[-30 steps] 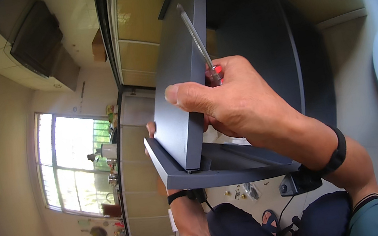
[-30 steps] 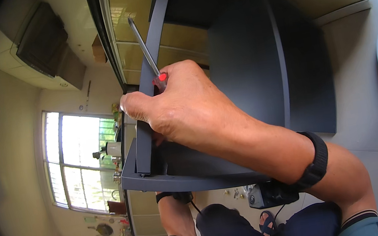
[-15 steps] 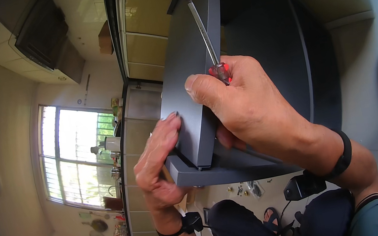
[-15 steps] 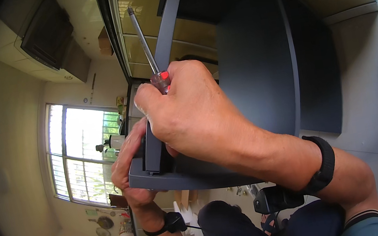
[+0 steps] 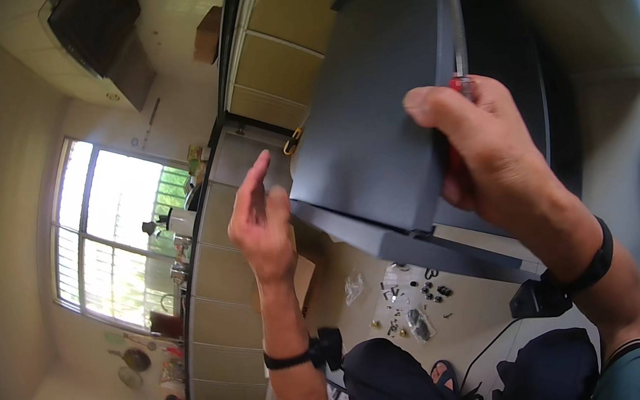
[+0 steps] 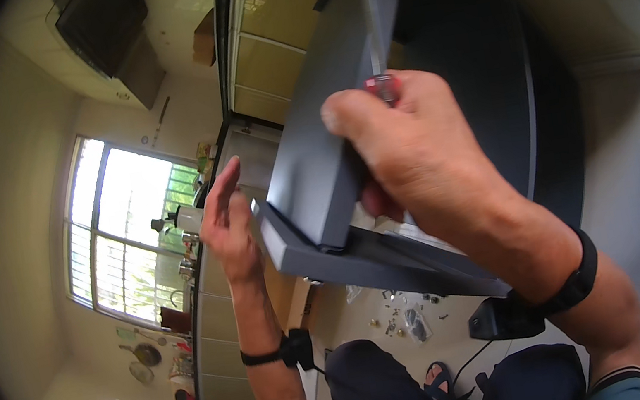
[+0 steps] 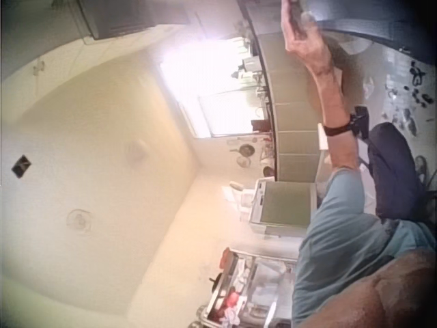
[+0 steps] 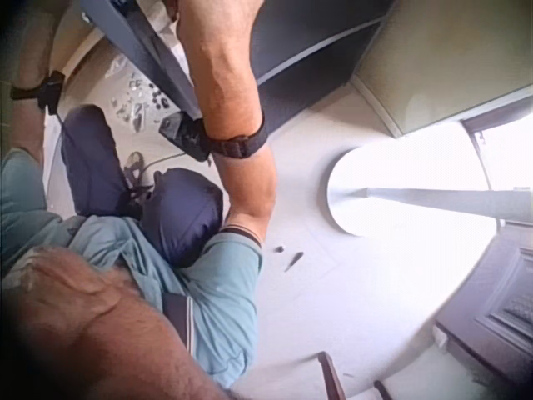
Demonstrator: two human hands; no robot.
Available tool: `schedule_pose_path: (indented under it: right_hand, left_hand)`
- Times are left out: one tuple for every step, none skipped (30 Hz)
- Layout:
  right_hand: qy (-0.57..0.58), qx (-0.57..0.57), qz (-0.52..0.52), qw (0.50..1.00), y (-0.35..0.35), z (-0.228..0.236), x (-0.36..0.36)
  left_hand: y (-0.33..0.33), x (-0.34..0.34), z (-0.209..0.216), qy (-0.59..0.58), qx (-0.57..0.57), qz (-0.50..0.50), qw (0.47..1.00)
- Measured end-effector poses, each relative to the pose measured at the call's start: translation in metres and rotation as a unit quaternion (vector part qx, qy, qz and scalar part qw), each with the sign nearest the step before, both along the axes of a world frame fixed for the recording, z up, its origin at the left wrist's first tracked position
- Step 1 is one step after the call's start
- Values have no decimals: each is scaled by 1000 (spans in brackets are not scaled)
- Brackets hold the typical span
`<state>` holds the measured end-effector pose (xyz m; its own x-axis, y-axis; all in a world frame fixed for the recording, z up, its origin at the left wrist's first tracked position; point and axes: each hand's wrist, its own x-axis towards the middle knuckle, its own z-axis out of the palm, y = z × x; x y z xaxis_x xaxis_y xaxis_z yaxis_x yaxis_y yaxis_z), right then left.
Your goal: The person assembles a dark gray cabinet by hand and using a screwdriver. They align a side panel with the base, insert screws into pre-drilled holes, and tighten them with a screwdriver.
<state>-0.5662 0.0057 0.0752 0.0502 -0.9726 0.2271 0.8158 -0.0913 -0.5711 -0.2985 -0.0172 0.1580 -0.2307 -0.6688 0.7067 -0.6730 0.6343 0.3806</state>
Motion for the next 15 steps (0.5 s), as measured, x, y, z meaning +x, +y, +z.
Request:
schedule_pose_path:
  right_hand:
    - [4,-14,1,1000,0,-1,1]
    - [1,-15,-10,1000,-2,0,2]
    - [-19,-22,-6,1000,-3,0,6]
    - [-13,-22,-13,1000,-2,1,4]
    - [-7,-23,-20,1000,-3,-2,2]
    - [-1,-31,-9,999,-8,-5,0]
    - [12,-28,-20,999,-8,-5,-3]
    - [25,-19,-27,999,-7,-4,-3]
    - [37,-12,-33,999,-3,-3,-1]
    - [33,-11,-33,999,-2,-3,0]
    - [28,-36,-40,998,-8,-8,-2]
    - [34,-26,-52,998,-6,-7,-3]
    - [41,-17,-64,997,-5,-3,-3]
    - [36,13,-99,994,-7,-2,1]
    - [30,17,-111,993,-9,-5,2]
  left_hand:
    - [-17,26,-2,85,68,70,992]
    - [-35,48,0,157,156,165,961]
    - [-51,93,6,192,296,138,926]
    - [-67,113,3,290,440,20,850]
    - [-77,116,-6,348,484,-45,802]
    - [-82,121,-13,405,523,-97,744]
    - [-88,103,-20,409,529,-110,736]
    - [-80,80,-15,385,538,-182,727]
    - [-74,71,-11,360,542,-253,716]
    - [-84,81,-12,360,537,-225,729]
    - [-90,77,-11,364,537,-234,724]
    - [-94,73,-13,404,531,-196,719]
    - [-98,70,-14,442,524,-157,711]
    - [-102,73,-16,430,526,-171,714]
    - [-104,76,-20,434,527,-181,708]
